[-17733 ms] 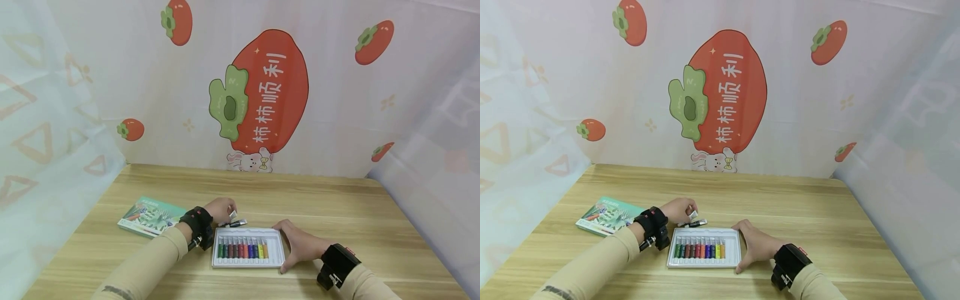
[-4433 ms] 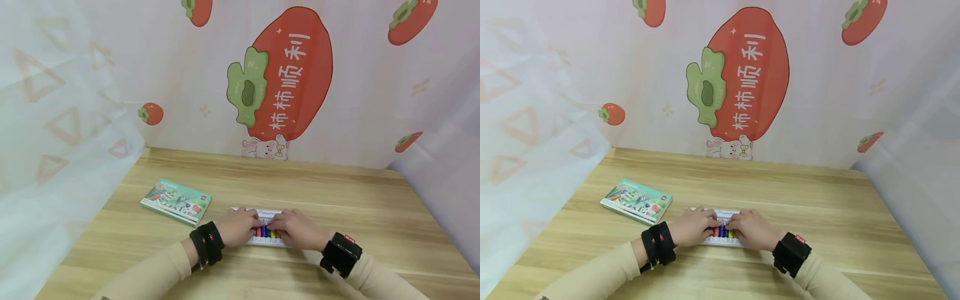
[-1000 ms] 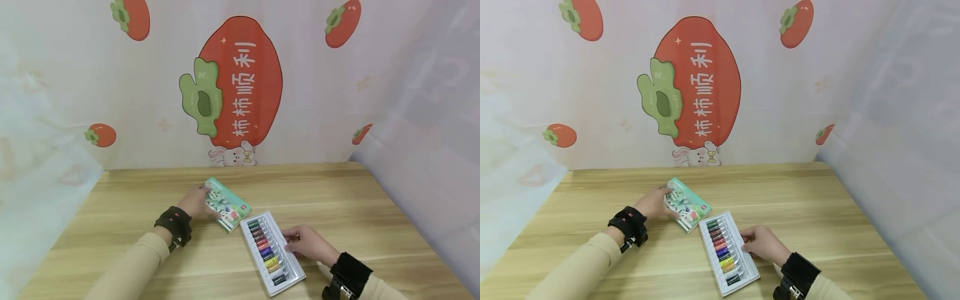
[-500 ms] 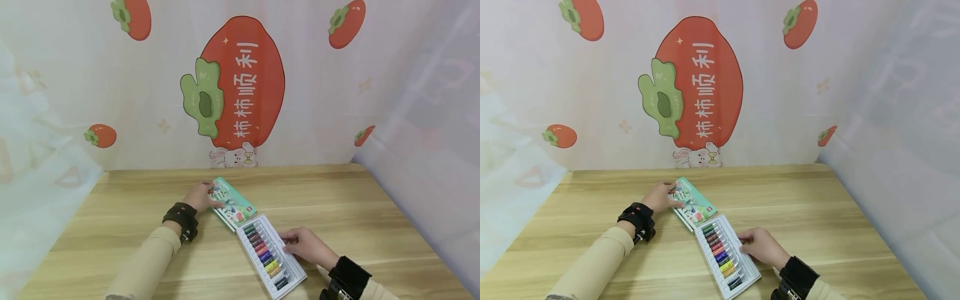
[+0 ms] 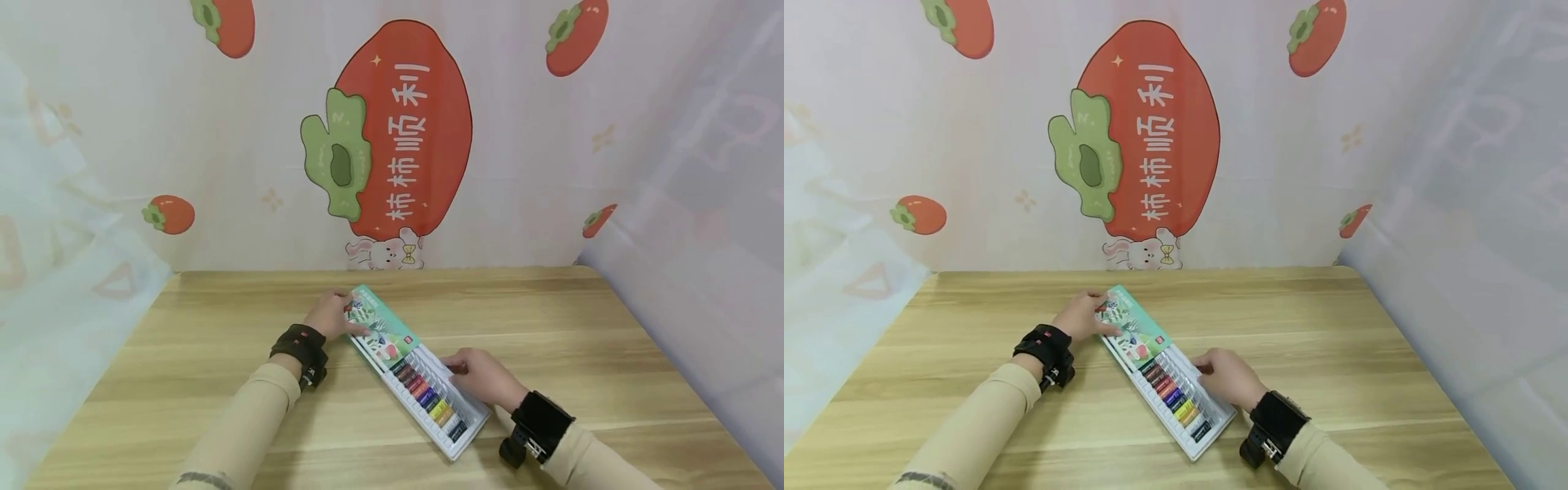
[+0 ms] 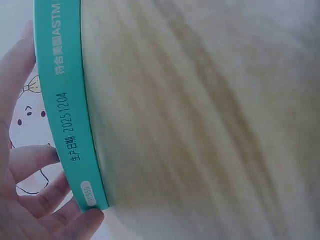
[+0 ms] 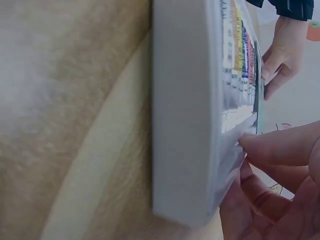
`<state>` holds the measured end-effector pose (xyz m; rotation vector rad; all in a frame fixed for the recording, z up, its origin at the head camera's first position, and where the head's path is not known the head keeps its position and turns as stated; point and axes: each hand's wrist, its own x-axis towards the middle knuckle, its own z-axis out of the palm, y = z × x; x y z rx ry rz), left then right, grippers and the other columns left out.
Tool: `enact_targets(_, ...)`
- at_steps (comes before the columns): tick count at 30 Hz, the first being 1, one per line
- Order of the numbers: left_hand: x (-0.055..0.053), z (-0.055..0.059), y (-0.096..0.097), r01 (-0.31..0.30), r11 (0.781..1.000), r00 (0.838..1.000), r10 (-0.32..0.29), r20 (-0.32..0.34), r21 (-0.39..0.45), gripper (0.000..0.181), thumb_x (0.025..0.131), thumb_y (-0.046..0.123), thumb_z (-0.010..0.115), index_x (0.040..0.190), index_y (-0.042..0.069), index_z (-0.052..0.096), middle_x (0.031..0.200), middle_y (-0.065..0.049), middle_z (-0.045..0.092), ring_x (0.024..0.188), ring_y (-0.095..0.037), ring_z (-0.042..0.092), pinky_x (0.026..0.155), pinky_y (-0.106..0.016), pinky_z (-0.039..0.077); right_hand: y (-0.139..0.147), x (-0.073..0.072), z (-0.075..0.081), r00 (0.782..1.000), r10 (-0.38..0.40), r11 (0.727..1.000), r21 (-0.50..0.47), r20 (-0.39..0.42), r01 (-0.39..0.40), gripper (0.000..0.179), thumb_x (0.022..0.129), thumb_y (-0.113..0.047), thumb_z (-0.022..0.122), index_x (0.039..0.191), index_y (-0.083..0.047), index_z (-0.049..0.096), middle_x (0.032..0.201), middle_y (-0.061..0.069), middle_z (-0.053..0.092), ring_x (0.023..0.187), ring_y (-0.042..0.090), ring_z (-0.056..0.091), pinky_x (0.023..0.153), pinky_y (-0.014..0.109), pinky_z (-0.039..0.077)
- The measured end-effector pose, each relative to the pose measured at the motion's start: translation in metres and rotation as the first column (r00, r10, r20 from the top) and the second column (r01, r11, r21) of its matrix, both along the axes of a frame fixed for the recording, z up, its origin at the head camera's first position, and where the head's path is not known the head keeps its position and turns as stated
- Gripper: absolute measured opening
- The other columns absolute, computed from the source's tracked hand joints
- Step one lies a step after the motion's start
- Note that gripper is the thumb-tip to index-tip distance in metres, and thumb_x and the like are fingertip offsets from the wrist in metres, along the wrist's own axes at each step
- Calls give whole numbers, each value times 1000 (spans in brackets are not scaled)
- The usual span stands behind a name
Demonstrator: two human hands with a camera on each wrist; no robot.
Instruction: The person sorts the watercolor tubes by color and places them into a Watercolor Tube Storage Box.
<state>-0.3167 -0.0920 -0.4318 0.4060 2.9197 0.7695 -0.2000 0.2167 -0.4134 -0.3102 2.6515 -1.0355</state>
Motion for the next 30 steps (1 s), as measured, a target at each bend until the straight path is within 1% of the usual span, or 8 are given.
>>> enact_targets(3, -1, -5, -1, 0, 1000, 1000, 0, 14, 19, 90, 75, 43, 91, 143, -5, 55, 143, -30, 50, 135, -46, 44, 112, -55, 39, 12, 0, -1, 999, 30, 999, -25, 12, -30, 34, 88, -4, 75, 121, 2, 72, 109, 14, 72, 95, 24, 67, 84, 41, 58)
enact_targets(8, -4, -7, -8, -15, 998, 1000, 14, 21, 67, 86, 76, 41, 92, 140, -5, 58, 143, -28, 53, 134, -43, 48, 112, -53, 41, 34, 7, -3, 995, 37, 995, -93, 90, -29, 21, 87, -5, 78, 106, 3, 77, 98, 9, 75, 80, 16, 64, 67, 26, 54)
enact_targets(11, -6, -5, -13, -19, 997, 1000, 19, -5, 76, 84, 75, 37, 93, 138, -6, 59, 140, -28, 55, 132, -43, 50, 111, -53, 41, 32, 6, -4, 993, 36, 993, -119, 109, -23, 13, 88, -5, 77, 99, 2, 79, 92, 7, 75, 76, 14, 64, 62, 24, 53)
enact_targets(16, -7, -4, -13, -7, 998, 1000, 6, 7, 69, 84, 76, 37, 92, 139, -6, 58, 142, -30, 53, 134, -43, 47, 112, -54, 39, 21, -1, -2, 993, -5, 998, -67, 118, 13, 8, 87, -1, 76, 95, 0, 79, 85, 4, 73, 69, 13, 61, 57, 25, 51)
enact_targets(19, -5, -3, -12, -20, 998, 1000, 19, 20, 63, 85, 76, 37, 92, 140, -5, 58, 143, -29, 52, 134, -42, 47, 113, -53, 39, 15, -6, -1, 992, -13, 998, -51, 123, 20, 7, 87, 0, 76, 93, 0, 79, 82, 3, 72, 67, 13, 60, 57, 25, 51)
enact_targets(23, -6, -2, -11, -21, 998, 1000, 21, 8, 67, 85, 76, 37, 92, 140, -7, 57, 142, -29, 54, 133, -43, 48, 112, -52, 40, 7, -14, -2, 993, -21, 998, -63, 114, 29, 8, 87, 0, 76, 94, 2, 79, 83, 5, 73, 68, 12, 61, 58, 25, 52)
enact_targets(27, -9, -5, -14, -20, 994, 1000, 20, -4, 106, 83, 77, 35, 92, 140, -6, 58, 141, -27, 56, 131, -41, 51, 111, -52, 42, 1, -21, -4, 995, -47, 998, -39, 89, 51, 12, 88, -4, 77, 99, 0, 80, 89, 5, 75, 72, 12, 62, 63, 27, 53)
enact_targets(30, -7, -7, -19, -42, 984, 999, 40, 20, 175, 76, 82, 31, 88, 141, -6, 57, 140, -26, 57, 130, -40, 52, 111, -52, 42, 6, -18, -6, 995, -51, 998, -37, 80, 54, 18, 89, -6, 77, 106, 0, 78, 98, 8, 76, 80, 14, 65, 69, 30, 56)
